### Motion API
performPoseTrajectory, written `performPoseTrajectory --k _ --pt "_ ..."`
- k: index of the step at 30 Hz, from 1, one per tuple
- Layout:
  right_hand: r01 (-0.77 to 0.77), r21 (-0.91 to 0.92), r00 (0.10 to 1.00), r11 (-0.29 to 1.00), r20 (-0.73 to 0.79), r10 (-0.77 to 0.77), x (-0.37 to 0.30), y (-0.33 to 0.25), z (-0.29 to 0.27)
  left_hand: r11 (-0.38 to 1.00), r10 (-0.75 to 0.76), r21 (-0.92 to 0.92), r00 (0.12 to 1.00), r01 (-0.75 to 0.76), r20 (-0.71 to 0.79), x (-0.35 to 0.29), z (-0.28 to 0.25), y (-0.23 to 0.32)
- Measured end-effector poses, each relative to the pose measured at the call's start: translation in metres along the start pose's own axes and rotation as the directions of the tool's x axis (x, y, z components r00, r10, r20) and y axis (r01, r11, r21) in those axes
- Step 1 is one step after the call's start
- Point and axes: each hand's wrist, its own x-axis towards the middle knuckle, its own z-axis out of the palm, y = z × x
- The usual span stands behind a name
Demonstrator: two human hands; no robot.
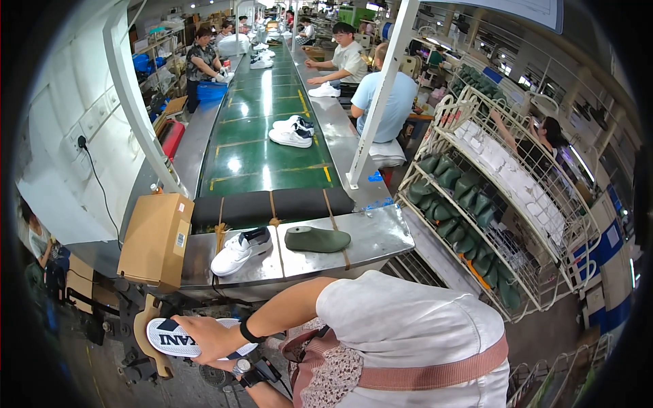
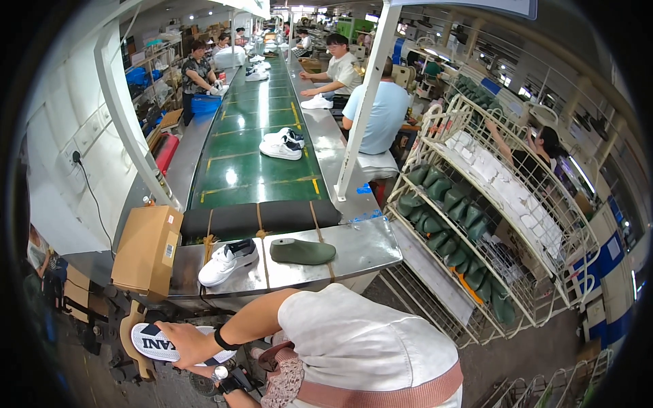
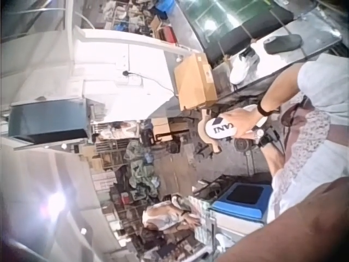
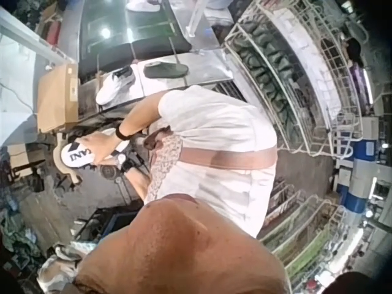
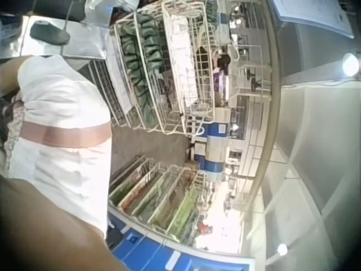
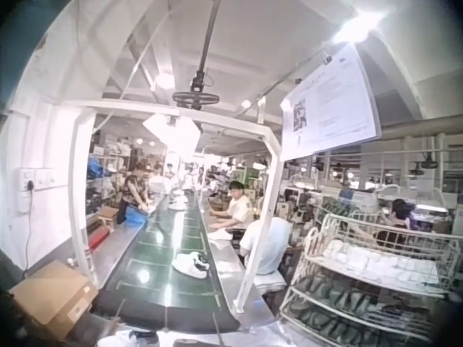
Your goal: Insert shoe lasts into finished sneakers and organize them on a rack at a factory production line.
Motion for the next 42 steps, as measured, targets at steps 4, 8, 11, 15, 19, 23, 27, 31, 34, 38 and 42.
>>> performPoseTrajectory --k 4,8,11,15,19,23,27,31,34,38,42 --pt "-0.112 0.175 0.991 0.978 0.098 0.096 -0.05 -0.009 -0.031 1.0 -0.006 0.004 0.995 0.006 -0.103 -0.045 -0.052 0.012" --pt "-0.511 0.655 0.859 0.557 0.372 0.352 -0.043 0.045 -0.03 0.955 -0.285 0.216 0.826 0.203 0.487 -0.081 -0.138 0.069" --pt "-0.931 0.364 0.342 0.036 0.831 0.438 -0.014 0.065 0.004 0.792 -0.145 0.61 0.979 0.03 0.14 -0.105 -0.189 0.093" --pt "-0.852 0.524 0.512 -0.001 0.833 0.208 0.015 0.037 0.038 0.588 -0.109 0.807 0.994 0.048 0.02 -0.169 -0.097 0.108" --pt "-0.845 0.535 0.522 0.029 0.811 0.263 0.007 0.018 0.015 0.329 -0.171 0.929 0.978 0.172 -0.121 -0.186 -0.122 0.117" --pt "-0.488 0.728 0.837 0.481 0.546 0.023 0.009 0.05 -0.063 0.152 -0.152 0.979 0.982 0.138 -0.115 -0.153 -0.112 0.084" --pt "-0.069 0.316 0.981 0.946 0.193 0.007 -0.003 0.12 -0.19 -0.009 -0.165 1.0 0.986 -0.004 0.003 -0.081 -0.057 0.02" --pt "-0.2 -0.271 0.969 0.942 -0.2 0.148 -0.047 0.192 -0.325 -0.123 -0.234 0.948 0.937 -0.292 0.258 -0.005 0.011 -0.046" --pt "-0.464 -0.435 0.874 0.772 -0.367 0.318 -0.105 0.253 -0.392 -0.088 -0.278 0.906 0.883 -0.415 0.377 0.035 0.08 -0.091" --pt "-0.458 -0.573 0.889 0.68 -0.277 0.366 -0.207 0.337 -0.427 -0.098 -0.369 0.88 0.838 -0.465 0.402 0.063 0.143 -0.138" --pt "-0.464 -0.436 0.879 0.771 -0.334 0.341 -0.156 0.296 -0.408 -0.243 -0.387 0.829 0.834 -0.503 0.393 0.074 0.157 -0.163"
